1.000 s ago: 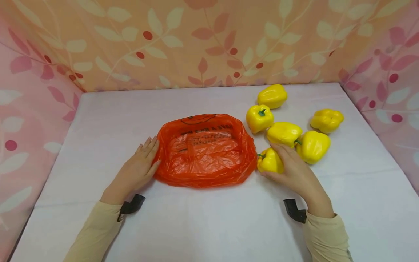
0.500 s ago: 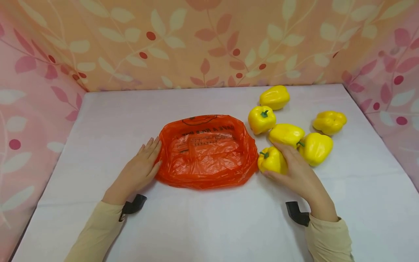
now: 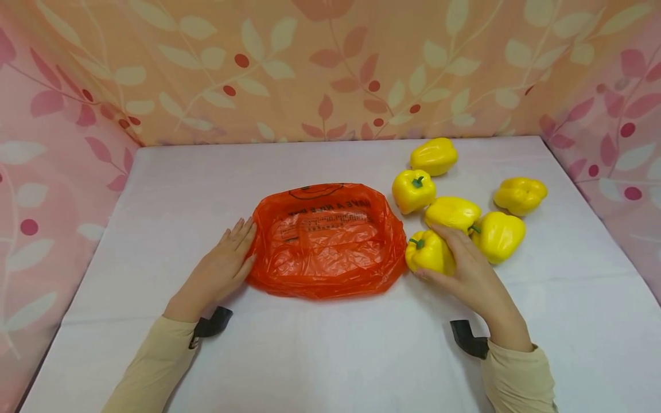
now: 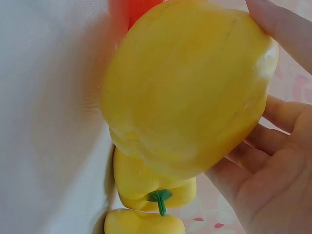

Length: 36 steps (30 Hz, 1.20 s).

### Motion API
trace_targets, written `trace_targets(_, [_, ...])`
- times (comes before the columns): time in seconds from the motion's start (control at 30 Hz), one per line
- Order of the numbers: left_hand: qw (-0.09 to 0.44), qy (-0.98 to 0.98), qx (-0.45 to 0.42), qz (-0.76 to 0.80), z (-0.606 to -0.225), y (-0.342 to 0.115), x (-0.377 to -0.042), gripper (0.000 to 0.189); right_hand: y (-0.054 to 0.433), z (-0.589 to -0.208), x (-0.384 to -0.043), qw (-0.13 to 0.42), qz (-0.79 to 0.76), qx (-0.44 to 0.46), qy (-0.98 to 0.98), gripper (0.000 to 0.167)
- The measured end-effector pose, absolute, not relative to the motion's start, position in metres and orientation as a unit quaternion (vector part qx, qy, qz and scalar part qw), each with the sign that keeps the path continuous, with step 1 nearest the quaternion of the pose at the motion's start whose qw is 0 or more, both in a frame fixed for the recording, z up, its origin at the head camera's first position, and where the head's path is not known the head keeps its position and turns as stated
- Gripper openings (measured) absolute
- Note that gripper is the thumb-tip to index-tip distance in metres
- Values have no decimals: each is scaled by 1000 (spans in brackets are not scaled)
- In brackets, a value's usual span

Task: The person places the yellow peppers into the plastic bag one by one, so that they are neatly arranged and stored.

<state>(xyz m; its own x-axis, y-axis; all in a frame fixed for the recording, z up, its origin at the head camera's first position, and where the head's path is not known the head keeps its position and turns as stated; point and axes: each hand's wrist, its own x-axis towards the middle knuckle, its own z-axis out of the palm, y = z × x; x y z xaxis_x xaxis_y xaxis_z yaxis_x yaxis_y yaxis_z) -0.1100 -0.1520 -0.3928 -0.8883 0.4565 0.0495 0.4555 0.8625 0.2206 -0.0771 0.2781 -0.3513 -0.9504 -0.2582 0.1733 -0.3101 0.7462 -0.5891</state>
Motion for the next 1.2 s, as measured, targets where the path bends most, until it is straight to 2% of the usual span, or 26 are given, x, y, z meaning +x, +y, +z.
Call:
trace_targets(0.7, [1,966,233,111,-392,-150,-109,60,279,-349,-75,45,324,145,-934,81])
trace_targets(0.97, [22,968,227,105,-392,-149,-108,62,278,-348,-72,42,330,127,-934,80])
trace_targets(1.2, [13,968,228,105,-392,-149,-109,61,277,-346,-73,54,327,141,-933,81])
